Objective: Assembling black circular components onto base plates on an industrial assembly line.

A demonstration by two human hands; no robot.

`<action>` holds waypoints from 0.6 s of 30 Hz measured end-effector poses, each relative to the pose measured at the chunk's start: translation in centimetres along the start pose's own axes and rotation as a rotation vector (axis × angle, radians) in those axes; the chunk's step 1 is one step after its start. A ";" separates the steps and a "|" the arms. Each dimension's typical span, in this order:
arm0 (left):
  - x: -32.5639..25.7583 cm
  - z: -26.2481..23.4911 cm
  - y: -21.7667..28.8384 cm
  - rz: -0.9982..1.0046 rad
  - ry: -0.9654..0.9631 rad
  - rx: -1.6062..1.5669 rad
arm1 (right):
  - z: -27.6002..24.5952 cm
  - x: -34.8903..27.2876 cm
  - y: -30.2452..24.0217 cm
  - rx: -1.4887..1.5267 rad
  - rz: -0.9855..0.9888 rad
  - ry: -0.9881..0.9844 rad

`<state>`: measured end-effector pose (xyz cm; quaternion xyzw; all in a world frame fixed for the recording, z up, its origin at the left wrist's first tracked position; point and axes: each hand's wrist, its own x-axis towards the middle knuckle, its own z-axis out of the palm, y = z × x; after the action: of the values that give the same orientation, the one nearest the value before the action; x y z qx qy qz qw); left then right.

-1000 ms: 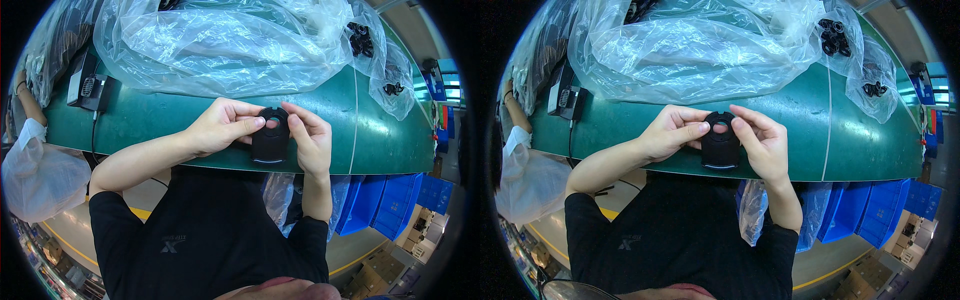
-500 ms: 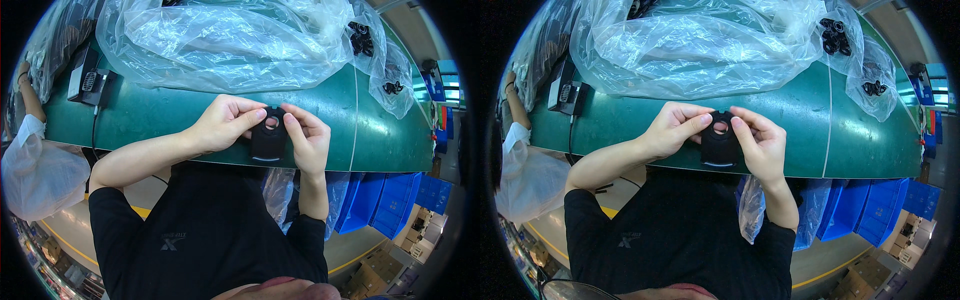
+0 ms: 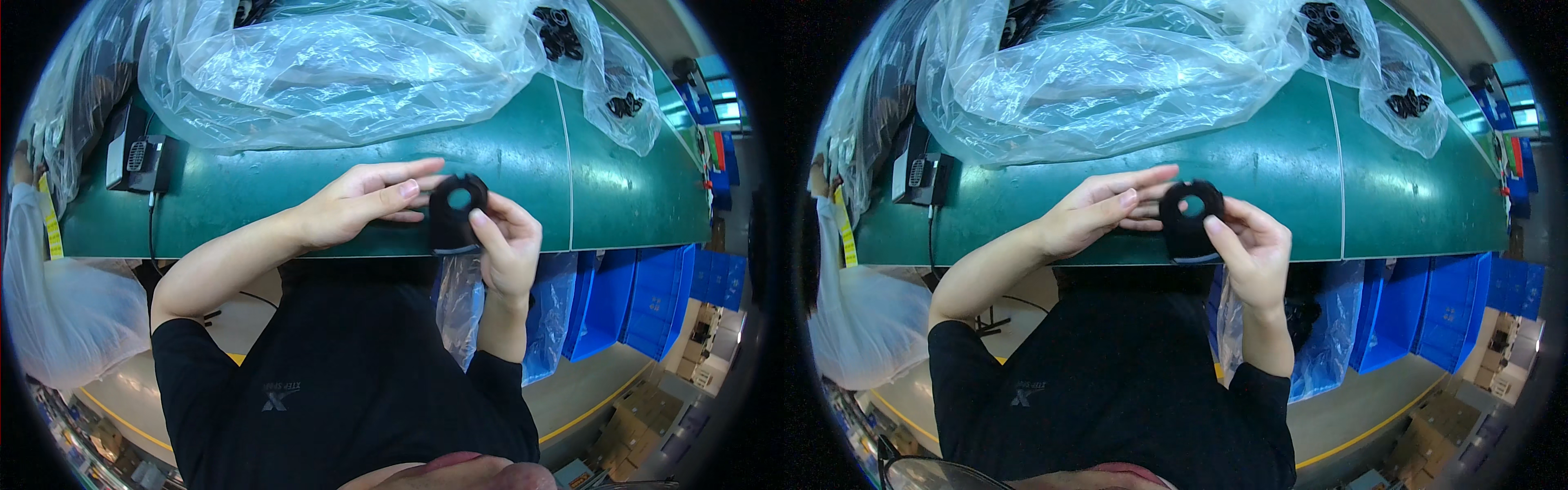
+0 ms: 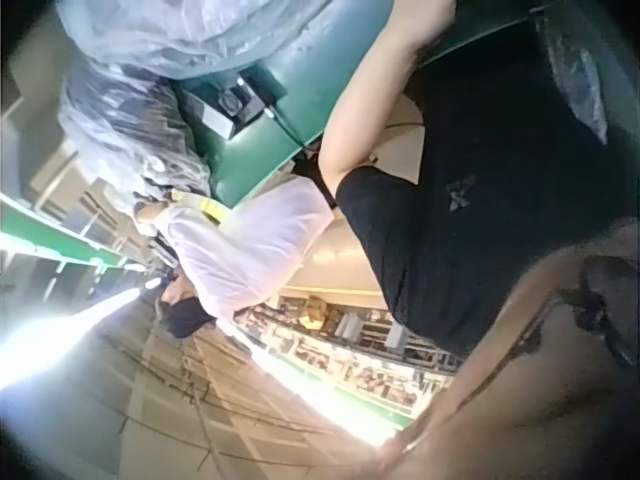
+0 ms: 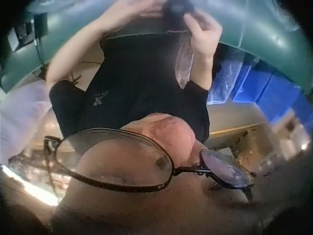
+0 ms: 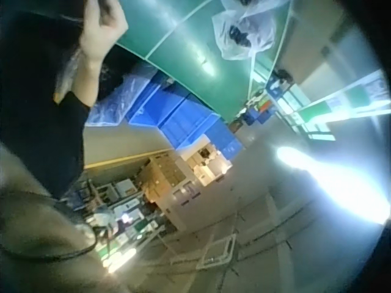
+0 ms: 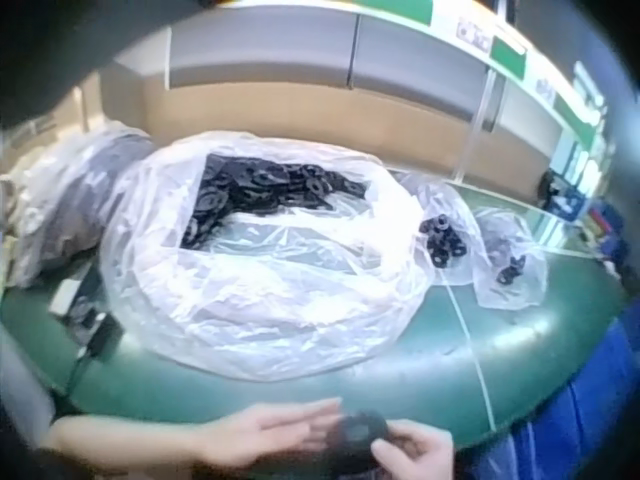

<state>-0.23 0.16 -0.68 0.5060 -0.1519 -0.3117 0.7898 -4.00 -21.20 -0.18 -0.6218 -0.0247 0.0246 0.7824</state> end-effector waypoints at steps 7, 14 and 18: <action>0.5 -0.6 0.9 -0.073 0.153 0.039 | -9.6 -7.8 1.5 -0.202 0.128 -0.354; 0.4 0.0 0.4 -0.109 0.212 0.098 | -25.6 -18.7 17.5 0.073 0.397 1.074; 0.7 0.2 -0.1 -0.085 0.231 0.137 | -32.9 -27.4 26.0 -0.137 0.810 1.309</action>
<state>0.09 -0.48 -0.73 0.5970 -0.0594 -0.2735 0.7518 -29.30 -49.16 -33.16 -0.5172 0.6709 -0.0652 0.5275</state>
